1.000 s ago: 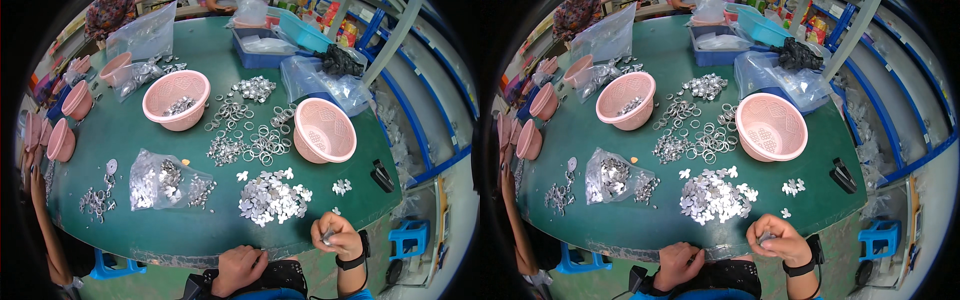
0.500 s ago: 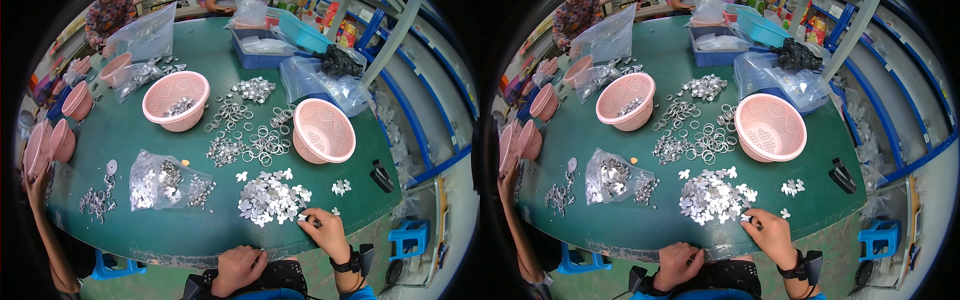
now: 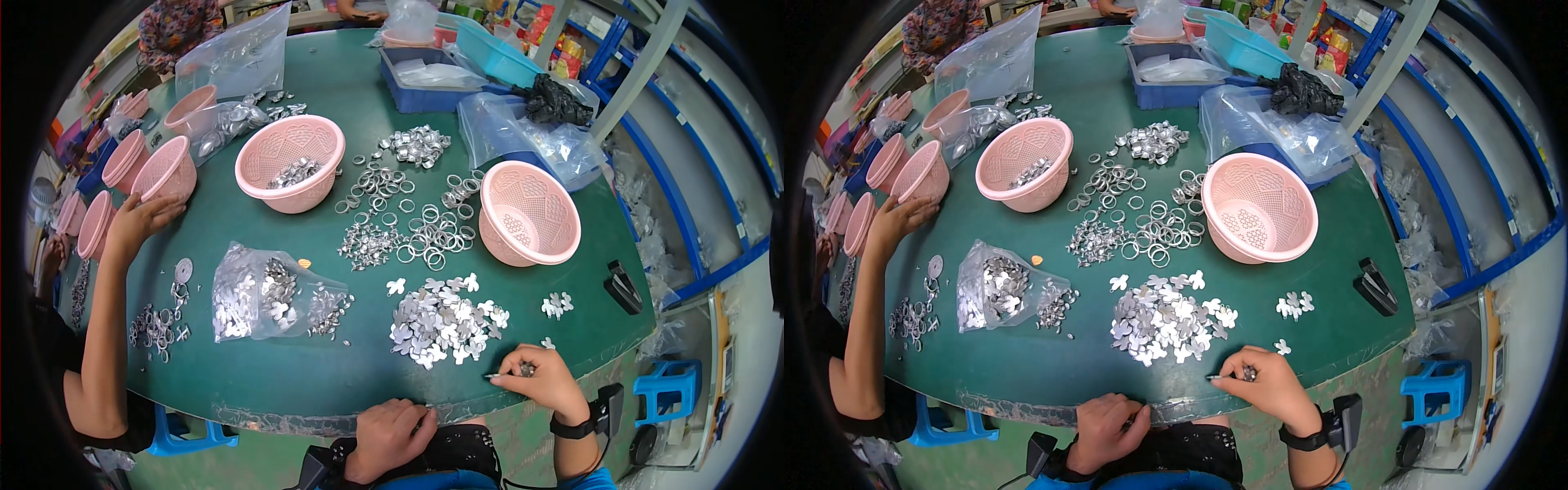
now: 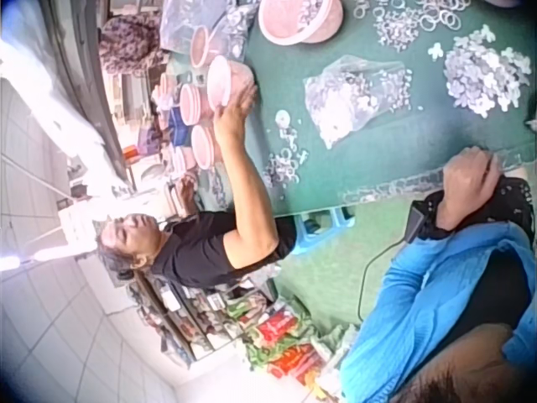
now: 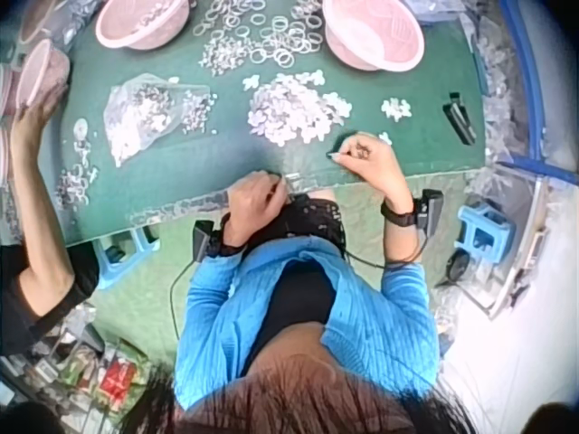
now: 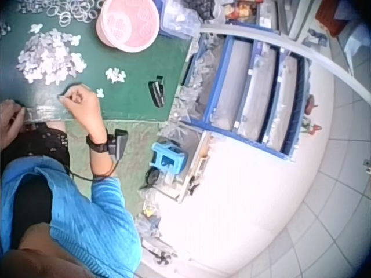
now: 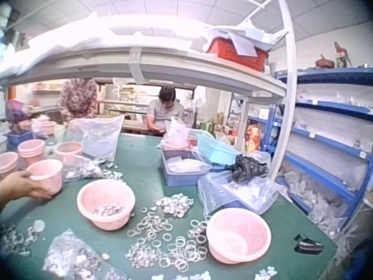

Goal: Sort and organize small metal components into containers on a production table.

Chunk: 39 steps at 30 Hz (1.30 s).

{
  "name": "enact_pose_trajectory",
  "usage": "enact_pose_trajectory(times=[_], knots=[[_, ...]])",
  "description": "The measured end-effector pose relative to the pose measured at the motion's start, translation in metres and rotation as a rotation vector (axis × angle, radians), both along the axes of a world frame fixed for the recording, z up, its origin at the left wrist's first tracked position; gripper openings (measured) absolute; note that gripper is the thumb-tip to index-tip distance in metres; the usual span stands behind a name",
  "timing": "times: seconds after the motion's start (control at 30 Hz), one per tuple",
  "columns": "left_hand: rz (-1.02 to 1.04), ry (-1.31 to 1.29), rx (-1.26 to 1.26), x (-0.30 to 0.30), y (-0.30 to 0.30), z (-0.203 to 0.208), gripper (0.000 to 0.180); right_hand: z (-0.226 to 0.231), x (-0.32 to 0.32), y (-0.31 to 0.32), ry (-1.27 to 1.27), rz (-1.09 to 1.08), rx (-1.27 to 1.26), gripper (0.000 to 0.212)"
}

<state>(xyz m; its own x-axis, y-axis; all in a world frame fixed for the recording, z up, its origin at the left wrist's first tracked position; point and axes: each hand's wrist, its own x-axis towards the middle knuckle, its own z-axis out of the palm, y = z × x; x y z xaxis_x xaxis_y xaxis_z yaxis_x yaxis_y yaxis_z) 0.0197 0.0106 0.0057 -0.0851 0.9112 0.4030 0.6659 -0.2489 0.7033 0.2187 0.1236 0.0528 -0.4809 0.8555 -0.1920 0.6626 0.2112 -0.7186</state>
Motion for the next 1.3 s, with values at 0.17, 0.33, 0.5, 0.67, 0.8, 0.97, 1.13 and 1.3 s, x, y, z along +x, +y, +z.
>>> enact_pose_trajectory(times=[0.17, 0.33, 0.5, 0.67, 0.8, 0.97, 1.13, 1.3], knots=[[-0.011, -0.069, 0.020, 0.002, 0.001, 0.002, 0.012, 0.003, 0.012, 0.004, 1.025, -0.091, -0.706, 0.011], [-0.008, 0.004, -0.002, 0.000, 0.001, 0.002, 0.012, -0.002, 0.008, 0.006, 1.090, -0.028, -0.900, 0.017], [-0.013, -0.041, 0.022, 0.001, 0.002, 0.001, 0.012, -0.008, 0.002, 0.005, 1.392, -0.015, -1.305, 0.014], [-0.014, -0.072, 0.018, 0.002, 0.002, 0.000, 0.012, 0.000, -0.012, 0.005, 0.722, -0.095, -0.624, 0.015], [-0.006, 0.013, -0.002, 0.001, 0.001, 0.000, 0.012, -0.008, -0.029, 0.004, 0.073, -0.073, 0.345, 0.017], [-0.001, -0.046, 0.005, 0.002, 0.001, 0.002, 0.012, -0.010, -0.037, 0.001, 0.023, -0.057, 0.334, 0.017], [-0.006, -0.047, 0.008, 0.002, 0.000, -0.001, 0.011, -0.011, -0.012, 0.011, 0.418, -0.027, -0.144, 0.013], [0.005, -0.045, 0.007, 0.002, 0.000, -0.001, 0.011, -0.002, -0.008, 0.013, 1.305, -0.049, -1.002, 0.012]])
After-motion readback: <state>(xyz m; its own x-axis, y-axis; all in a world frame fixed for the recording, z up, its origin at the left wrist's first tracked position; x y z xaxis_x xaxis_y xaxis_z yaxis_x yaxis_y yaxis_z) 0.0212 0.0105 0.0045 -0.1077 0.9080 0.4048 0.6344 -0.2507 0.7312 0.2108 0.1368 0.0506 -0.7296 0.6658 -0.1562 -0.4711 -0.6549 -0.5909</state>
